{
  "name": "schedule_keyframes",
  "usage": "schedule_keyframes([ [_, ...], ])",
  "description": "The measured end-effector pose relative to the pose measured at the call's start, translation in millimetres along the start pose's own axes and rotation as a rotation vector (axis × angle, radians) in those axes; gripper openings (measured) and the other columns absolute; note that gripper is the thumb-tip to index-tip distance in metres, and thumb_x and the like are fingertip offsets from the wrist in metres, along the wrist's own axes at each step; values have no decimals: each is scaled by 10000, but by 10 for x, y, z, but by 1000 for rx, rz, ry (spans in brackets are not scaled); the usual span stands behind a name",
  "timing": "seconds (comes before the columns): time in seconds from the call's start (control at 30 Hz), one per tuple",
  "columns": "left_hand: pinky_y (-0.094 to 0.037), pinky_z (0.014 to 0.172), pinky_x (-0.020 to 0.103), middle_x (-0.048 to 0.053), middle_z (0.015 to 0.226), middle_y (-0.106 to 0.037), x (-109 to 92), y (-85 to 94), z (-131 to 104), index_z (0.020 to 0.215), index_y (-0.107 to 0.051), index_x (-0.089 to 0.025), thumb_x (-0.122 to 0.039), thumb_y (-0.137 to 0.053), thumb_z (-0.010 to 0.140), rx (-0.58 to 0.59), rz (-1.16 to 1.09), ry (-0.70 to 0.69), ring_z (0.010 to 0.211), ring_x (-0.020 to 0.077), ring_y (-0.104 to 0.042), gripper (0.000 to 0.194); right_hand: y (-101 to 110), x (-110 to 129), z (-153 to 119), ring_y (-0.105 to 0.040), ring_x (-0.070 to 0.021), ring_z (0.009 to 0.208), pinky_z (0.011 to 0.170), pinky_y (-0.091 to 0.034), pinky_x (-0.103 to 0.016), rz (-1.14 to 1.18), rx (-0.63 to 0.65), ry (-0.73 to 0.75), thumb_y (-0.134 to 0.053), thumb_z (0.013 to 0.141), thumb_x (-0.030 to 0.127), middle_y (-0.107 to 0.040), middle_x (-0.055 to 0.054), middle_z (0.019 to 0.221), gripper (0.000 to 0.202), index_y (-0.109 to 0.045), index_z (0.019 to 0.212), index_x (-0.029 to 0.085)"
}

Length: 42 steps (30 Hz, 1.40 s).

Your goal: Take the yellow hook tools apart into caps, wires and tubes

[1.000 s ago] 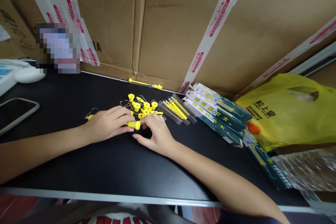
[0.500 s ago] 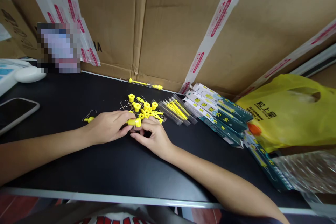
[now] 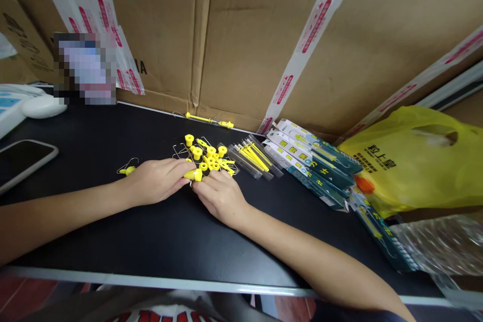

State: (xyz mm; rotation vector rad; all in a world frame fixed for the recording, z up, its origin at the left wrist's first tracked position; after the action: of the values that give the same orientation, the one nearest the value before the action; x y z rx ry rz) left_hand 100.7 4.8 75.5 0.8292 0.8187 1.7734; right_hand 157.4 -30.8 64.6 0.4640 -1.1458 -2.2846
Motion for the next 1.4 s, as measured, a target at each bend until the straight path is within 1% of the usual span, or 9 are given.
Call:
schedule_keyframes([
  [0.17,-503,689,260,64,975,-661,14,-15,3,1077,-494,-131,-253,-298,962,14,-18,4,861,168,-652,258,-23,0,-5,-440,-150,651,601,-289,-300,-27,22,13,-475,916,181,-607,-21,675,158,-619,851,177],
  [0.33,-489,661,244,42,926,-662,28,47,24,1034,-498,-140,-257,-302,961,-23,-79,18,818,152,-656,239,64,-12,3,-467,-167,694,614,-290,-315,-6,-3,-2,-523,886,233,-613,-31,716,110,-622,888,186],
  [0.47,-482,649,239,33,883,-666,30,97,26,999,-503,-145,-257,-314,952,-56,-110,29,788,147,-659,225,120,-170,-6,-497,-173,729,668,-371,-325,213,-40,-148,-463,875,193,-586,-41,778,98,-562,878,192],
  [0.57,-483,660,243,36,891,-664,-19,78,16,989,-503,-144,-266,-338,939,-35,-144,-11,790,153,-657,211,97,-312,-41,-527,-164,759,698,-447,-316,409,-87,-260,-479,855,167,-574,-45,847,114,-493,963,199],
  [0.67,-482,671,236,38,881,-658,-55,55,6,963,-501,-147,-280,-343,932,-9,-187,-38,787,148,-649,208,35,-273,-40,-565,-164,796,715,-483,-310,476,-62,-202,-505,850,153,-600,-52,905,239,-470,1079,212],
  [0.87,-453,567,233,27,766,-638,2,-17,3,893,-479,-159,-329,-373,900,67,-233,33,674,151,-633,200,77,-205,-23,-624,-151,818,737,-507,-290,487,-104,-116,-472,871,82,-669,-49,930,256,-523,1076,226],
  [1.1,-436,531,231,12,683,-599,-101,18,-26,814,-432,-180,-342,-355,882,33,-249,-12,592,139,-594,191,125,-72,-18,-634,-149,698,644,-509,-277,486,-121,-27,-419,884,106,-683,-52,838,236,-535,1062,209],
  [1.27,-432,535,226,15,695,-599,-205,77,-33,827,-432,-175,-307,-315,915,5,-209,-103,597,134,-595,197,92,-67,-25,-604,-103,627,594,-485,-215,561,-84,-116,-401,891,96,-662,-31,830,196,-523,1006,197],
  [1.4,-437,537,225,18,700,-598,-201,95,-35,835,-440,-166,-308,-288,937,-27,-177,-127,603,134,-596,232,5,-114,-46,-558,-84,574,562,-459,-195,616,-15,-199,-378,900,92,-624,-6,770,212,-517,1021,196],
])
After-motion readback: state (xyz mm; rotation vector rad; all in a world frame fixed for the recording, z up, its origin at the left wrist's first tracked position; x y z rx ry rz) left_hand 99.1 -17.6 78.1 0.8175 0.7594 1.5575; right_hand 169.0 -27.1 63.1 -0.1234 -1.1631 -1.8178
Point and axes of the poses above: each hand's wrist, its own z-axis towards the middle knuckle, its own y-axis out of the back of the hand, x = y × z, the point moved 10 cm from there along z, towards the middle knuckle
